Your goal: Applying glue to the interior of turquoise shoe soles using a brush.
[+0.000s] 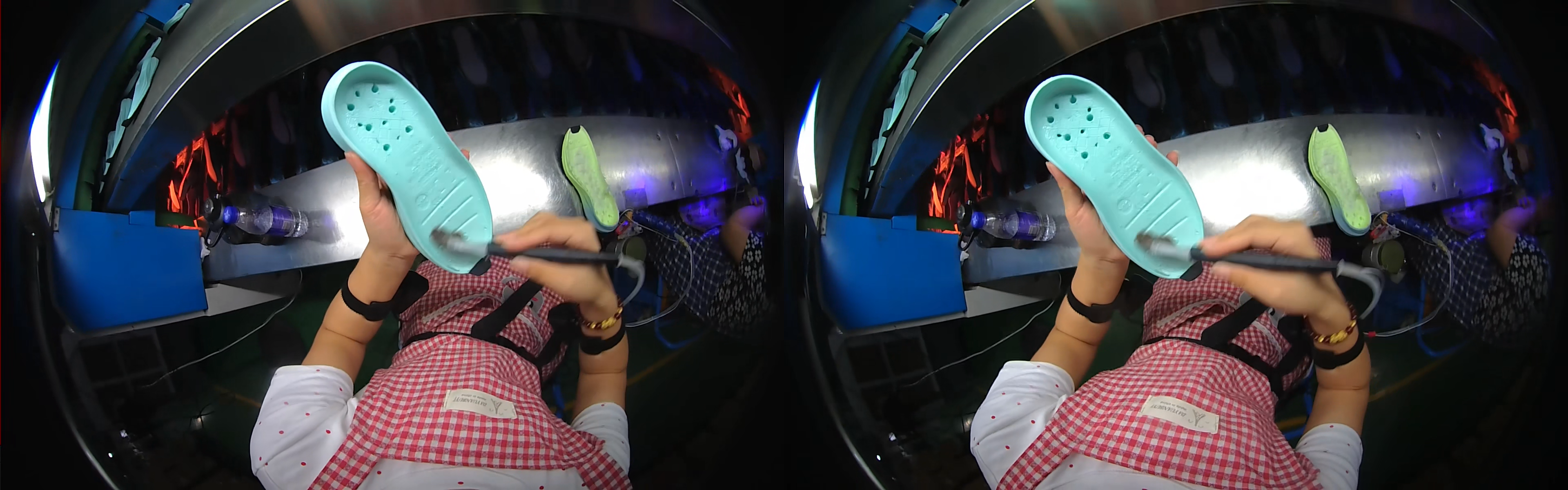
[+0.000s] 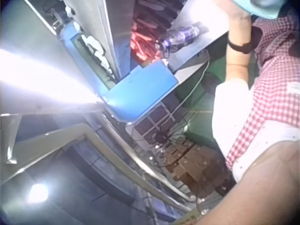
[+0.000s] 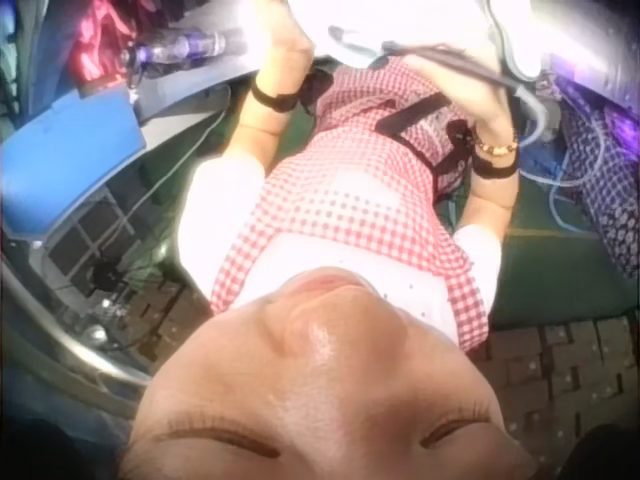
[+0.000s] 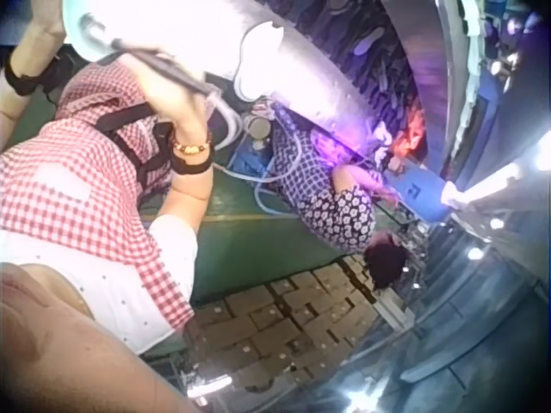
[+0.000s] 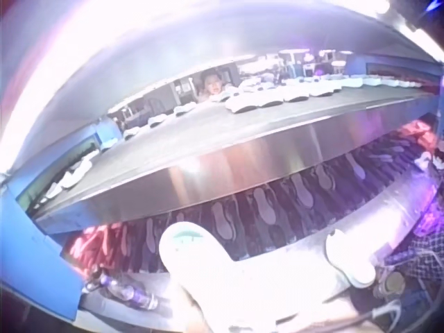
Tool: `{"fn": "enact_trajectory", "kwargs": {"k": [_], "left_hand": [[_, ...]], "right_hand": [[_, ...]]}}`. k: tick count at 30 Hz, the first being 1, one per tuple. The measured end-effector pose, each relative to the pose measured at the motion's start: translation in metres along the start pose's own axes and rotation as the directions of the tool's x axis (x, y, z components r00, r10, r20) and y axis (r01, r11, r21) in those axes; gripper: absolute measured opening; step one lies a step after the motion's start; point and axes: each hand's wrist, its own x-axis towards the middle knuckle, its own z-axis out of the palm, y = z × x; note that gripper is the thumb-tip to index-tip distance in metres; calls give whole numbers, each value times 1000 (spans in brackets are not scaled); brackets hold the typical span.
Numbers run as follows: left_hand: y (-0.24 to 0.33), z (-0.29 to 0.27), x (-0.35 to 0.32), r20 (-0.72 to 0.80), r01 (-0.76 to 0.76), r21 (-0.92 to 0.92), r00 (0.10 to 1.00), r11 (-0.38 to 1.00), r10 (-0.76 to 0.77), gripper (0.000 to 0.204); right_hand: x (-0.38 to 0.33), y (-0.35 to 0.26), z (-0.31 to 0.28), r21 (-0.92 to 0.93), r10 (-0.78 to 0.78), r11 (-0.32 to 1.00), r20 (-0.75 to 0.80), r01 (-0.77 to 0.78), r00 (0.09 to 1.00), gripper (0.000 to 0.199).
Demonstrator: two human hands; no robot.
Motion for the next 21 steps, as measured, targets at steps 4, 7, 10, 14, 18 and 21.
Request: {"fn": "enact_trajectory", "kwargs": {"k": [4,7,10,14,18,21], "left_hand": [[6,3,4,104,6,-84,995,996,3,73],[9,18,4,-65,26,84,998,996,-21,70],[-4,30,-17,-50,86,75,995,993,-82,69],[-15,33,-24,-51,30,-119,998,992,-36,65],[-10,27,-22,-94,62,-49,993,997,-66,65],[-12,27,-16,-82,59,-80,994,995,-65,64]], "right_hand": [[3,7,-2,158,-97,984,76,84,992,19],[1,18,5,333,26,943,-80,2,996,18],[7,14,20,786,206,618,-134,-23,969,17],[2,17,30,503,98,863,-252,43,963,16],[2,4,23,214,-111,968,-99,130,989,18],[9,-7,24,211,-9,976,-237,60,972,20]]}}
